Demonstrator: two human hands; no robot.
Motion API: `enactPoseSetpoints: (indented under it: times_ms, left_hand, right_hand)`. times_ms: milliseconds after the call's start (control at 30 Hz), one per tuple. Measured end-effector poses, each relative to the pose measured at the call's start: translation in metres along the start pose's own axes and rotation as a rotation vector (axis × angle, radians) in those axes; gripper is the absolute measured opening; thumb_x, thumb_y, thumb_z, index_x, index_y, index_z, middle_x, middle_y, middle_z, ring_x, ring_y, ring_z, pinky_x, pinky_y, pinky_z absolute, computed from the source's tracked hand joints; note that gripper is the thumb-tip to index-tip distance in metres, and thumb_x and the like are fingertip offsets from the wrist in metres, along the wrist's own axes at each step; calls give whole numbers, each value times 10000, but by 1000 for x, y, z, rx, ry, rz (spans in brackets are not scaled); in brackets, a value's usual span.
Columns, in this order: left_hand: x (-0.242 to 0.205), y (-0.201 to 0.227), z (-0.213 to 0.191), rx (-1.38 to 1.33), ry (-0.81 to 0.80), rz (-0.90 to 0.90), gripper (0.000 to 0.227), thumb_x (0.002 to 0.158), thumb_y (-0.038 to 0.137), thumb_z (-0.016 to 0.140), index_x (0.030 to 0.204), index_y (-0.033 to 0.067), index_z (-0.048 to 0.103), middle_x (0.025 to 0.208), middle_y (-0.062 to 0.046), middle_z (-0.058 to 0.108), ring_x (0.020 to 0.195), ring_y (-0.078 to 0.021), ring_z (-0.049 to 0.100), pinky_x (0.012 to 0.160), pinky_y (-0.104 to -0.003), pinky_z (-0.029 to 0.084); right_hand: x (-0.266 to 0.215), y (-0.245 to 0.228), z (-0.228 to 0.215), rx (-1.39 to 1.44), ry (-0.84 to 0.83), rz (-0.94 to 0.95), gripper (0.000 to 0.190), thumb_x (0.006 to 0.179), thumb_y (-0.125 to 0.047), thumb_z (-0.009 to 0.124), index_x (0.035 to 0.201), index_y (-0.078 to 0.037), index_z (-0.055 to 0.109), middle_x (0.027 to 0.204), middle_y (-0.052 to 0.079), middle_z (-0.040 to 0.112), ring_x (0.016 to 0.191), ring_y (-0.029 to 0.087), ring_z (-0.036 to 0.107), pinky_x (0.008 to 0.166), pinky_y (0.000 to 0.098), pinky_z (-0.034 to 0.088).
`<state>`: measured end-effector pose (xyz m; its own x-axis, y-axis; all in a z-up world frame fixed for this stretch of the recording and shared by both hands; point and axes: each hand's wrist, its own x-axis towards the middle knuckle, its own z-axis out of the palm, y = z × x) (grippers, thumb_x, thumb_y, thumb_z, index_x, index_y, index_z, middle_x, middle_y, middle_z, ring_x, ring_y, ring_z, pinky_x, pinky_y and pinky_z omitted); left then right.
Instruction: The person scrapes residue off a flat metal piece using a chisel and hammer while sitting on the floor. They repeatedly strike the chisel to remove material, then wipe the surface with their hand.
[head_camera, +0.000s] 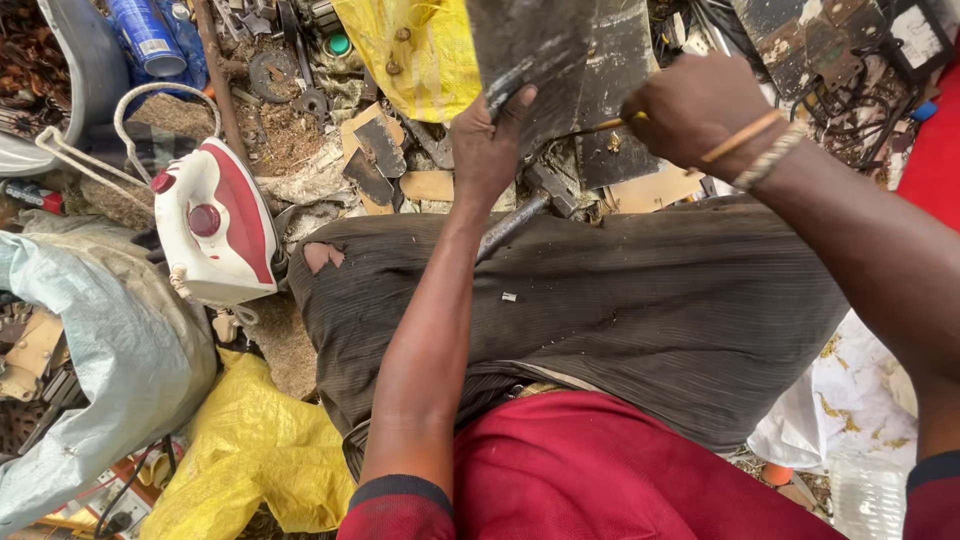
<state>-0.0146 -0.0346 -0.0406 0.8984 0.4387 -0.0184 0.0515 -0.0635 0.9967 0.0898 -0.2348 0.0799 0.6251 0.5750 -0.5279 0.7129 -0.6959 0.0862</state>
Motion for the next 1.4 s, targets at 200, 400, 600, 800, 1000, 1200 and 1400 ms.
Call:
enactPoseSetpoints:
  times_ms: [200,400,600,800,1000,1200,1400]
  left_hand:
    - [6,-16,18,54,20,79,524,974,647,565,895,158,736,598,100,587,461,-15,492,394,-226,360]
    - [30,-40,-9,150,239,-93,655,935,685,547,619,130,404,516,81,341,415,-79,326,366,-277,236]
    - [11,-36,-29,7,382,2,621,953,597,684,627,181,359,549,71,333,471,-89,286,438,-313,222]
    - [-3,33,-42,-335,557,13,430,944,394,757,660,146,552,578,55,459,486,-82,331,490,-320,289]
    - [-41,117,-64,-844,249,95,404,1022,387,659,1093,-11,657,1067,-132,704,959,-192,656,904,-372,548]
    - [-27,124,-84,-1306,-170,136,602,1097,463,369,1480,-1,408,1379,-187,600,1325,-331,563,1166,-470,454]
    - [34,67,-5,-1209,-468,225,453,1273,395,445,1350,-33,573,1013,-99,675,1035,-204,666,1033,-337,521]
  right_hand:
    - [20,-35,11,-267,160,-275,212,999,-230,639,847,-181,778,650,28,674,571,148,659,502,305,555]
    - [-34,-38,53,-109,289,-220,186,1042,-189,595,925,-102,710,592,42,602,502,164,597,419,331,499]
    - [-118,106,89,204,363,336,170,1153,-194,621,1241,-113,742,988,169,691,828,328,680,710,472,558]
    - [-100,65,77,544,521,347,632,972,-393,822,1408,0,588,1381,292,562,1276,423,498,1031,575,448]
    - [-7,-19,88,1602,359,211,463,961,-400,741,1237,-73,565,934,112,682,789,167,674,664,318,586]
    - [-7,-39,96,1831,89,37,424,871,-356,858,934,-5,630,734,11,597,597,92,507,505,251,413]
    - [4,-54,111,1981,57,123,405,805,-354,858,943,-38,645,739,16,671,586,104,581,509,266,484]
